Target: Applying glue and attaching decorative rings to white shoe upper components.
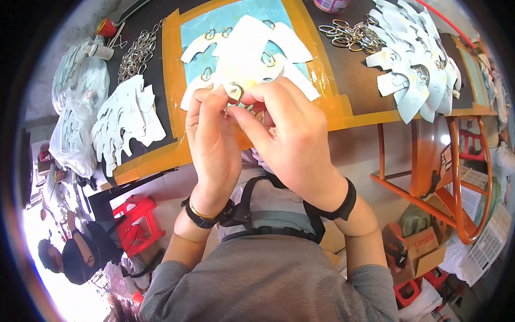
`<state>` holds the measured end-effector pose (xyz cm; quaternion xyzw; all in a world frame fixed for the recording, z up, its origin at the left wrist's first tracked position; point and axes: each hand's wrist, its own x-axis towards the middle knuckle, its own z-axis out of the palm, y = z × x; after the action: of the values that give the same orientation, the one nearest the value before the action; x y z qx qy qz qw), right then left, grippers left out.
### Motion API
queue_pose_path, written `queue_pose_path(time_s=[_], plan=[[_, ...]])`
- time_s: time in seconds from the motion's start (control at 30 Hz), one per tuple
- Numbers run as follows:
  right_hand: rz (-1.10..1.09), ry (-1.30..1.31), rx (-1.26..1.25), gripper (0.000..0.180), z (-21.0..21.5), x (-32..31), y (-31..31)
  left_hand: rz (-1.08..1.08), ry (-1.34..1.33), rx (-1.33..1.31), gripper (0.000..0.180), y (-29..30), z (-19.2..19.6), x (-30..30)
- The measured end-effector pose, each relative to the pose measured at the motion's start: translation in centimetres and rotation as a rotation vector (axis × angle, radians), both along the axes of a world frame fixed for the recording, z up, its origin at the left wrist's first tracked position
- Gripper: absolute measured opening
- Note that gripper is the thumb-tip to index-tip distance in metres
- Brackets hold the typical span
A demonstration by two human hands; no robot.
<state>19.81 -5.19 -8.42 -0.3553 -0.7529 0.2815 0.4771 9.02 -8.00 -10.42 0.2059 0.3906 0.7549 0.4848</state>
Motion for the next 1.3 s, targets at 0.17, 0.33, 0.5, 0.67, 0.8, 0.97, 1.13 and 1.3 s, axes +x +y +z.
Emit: queue_pose_path(time_s=[0.17,0.33,0.5,0.67,0.8,0.97,1.13,1.3], plan=[[-0.081,0.049,-0.074,0.014,1.5,1.2,0.0,0.046,0.411,0.064,0.008,0.1,-0.8,-0.2],[0.175,-0.301,0.427,0.020,2.7,3.1,2.5,-0.079,0.811,0.051,0.009,-0.3,0.1,-0.7],[0.259,-0.439,0.477,0.028,3.6,4.3,2.9,-0.103,1.184,0.077,0.010,-1.2,1.7,-1.2],[0.320,-0.591,0.510,0.028,3.6,4.8,3.0,-0.161,1.375,0.039,0.008,-1.6,2.1,-0.9],[0.274,-0.546,0.534,0.024,2.8,4.3,3.0,-0.135,1.403,0.091,0.008,-1.4,1.9,-0.7],[0.379,-0.471,0.391,0.024,2.7,4.0,3.5,-0.213,1.207,0.136,0.013,-1.0,1.1,-0.8],[0.341,-0.450,0.252,0.013,1.6,4.5,4.5,-0.349,0.854,-0.066,0.008,-0.3,-0.1,-0.9],[-0.050,-0.057,0.030,0.016,1.7,3.0,2.0,-0.089,0.164,-0.004,0.010,0.7,-0.9,-0.6]])
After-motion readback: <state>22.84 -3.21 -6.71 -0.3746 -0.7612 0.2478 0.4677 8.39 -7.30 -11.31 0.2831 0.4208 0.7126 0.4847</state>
